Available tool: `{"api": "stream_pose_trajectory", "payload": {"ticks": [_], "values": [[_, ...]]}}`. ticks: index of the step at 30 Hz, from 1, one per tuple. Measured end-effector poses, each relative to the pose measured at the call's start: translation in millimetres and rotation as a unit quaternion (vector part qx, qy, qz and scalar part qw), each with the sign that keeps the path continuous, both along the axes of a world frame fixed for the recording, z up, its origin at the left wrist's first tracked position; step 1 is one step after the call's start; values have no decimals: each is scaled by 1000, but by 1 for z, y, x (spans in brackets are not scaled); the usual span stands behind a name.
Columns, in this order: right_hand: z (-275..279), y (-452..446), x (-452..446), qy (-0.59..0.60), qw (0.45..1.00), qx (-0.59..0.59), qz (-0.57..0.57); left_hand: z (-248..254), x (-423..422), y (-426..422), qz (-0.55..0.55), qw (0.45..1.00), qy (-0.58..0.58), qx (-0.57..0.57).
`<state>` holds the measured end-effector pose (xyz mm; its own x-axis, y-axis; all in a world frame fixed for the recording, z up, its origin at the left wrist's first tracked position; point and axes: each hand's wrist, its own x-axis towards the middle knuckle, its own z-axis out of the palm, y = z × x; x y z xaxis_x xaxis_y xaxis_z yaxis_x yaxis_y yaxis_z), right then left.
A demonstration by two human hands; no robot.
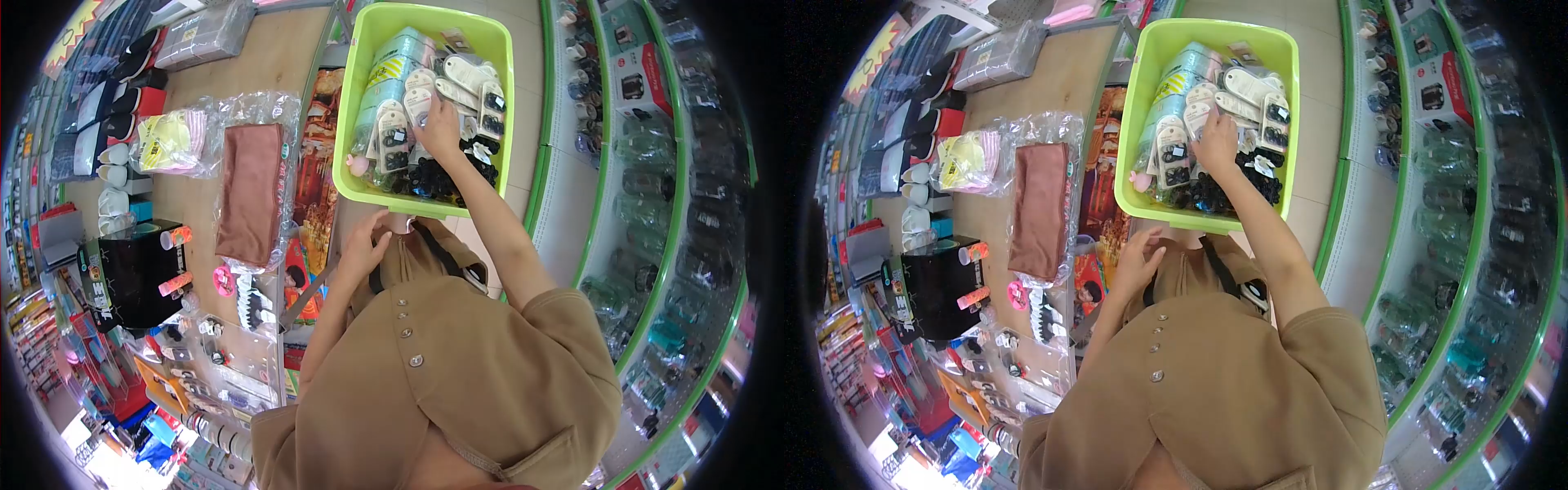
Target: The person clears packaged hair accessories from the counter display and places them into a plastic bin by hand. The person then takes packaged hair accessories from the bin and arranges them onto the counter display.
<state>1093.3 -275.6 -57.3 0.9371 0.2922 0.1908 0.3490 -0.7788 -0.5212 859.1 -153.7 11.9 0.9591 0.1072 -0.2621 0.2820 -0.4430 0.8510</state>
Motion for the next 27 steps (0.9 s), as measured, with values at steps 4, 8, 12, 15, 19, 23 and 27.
{"api": "stream_pose_trajectory", "payload": {"ticks": [4,8,12,15,19,23,27], "values": [[-6,6,13,54,996,-67,-8,-3,20,-7,31,999,-14,5],[-3,2,13,25,999,-28,-20,0,40,-8,9,999,20,33],[31,-7,0,-32,995,86,43,-12,70,-9,74,994,21,-75],[60,-8,-31,32,977,158,136,-20,92,-5,133,968,15,-214],[63,-11,-67,99,970,158,155,-23,105,0,225,838,91,-489],[57,-23,-57,252,939,208,107,-34,102,11,238,831,51,-500],[11,-20,-16,68,992,107,9,-38,96,25,264,823,47,-501]]}}
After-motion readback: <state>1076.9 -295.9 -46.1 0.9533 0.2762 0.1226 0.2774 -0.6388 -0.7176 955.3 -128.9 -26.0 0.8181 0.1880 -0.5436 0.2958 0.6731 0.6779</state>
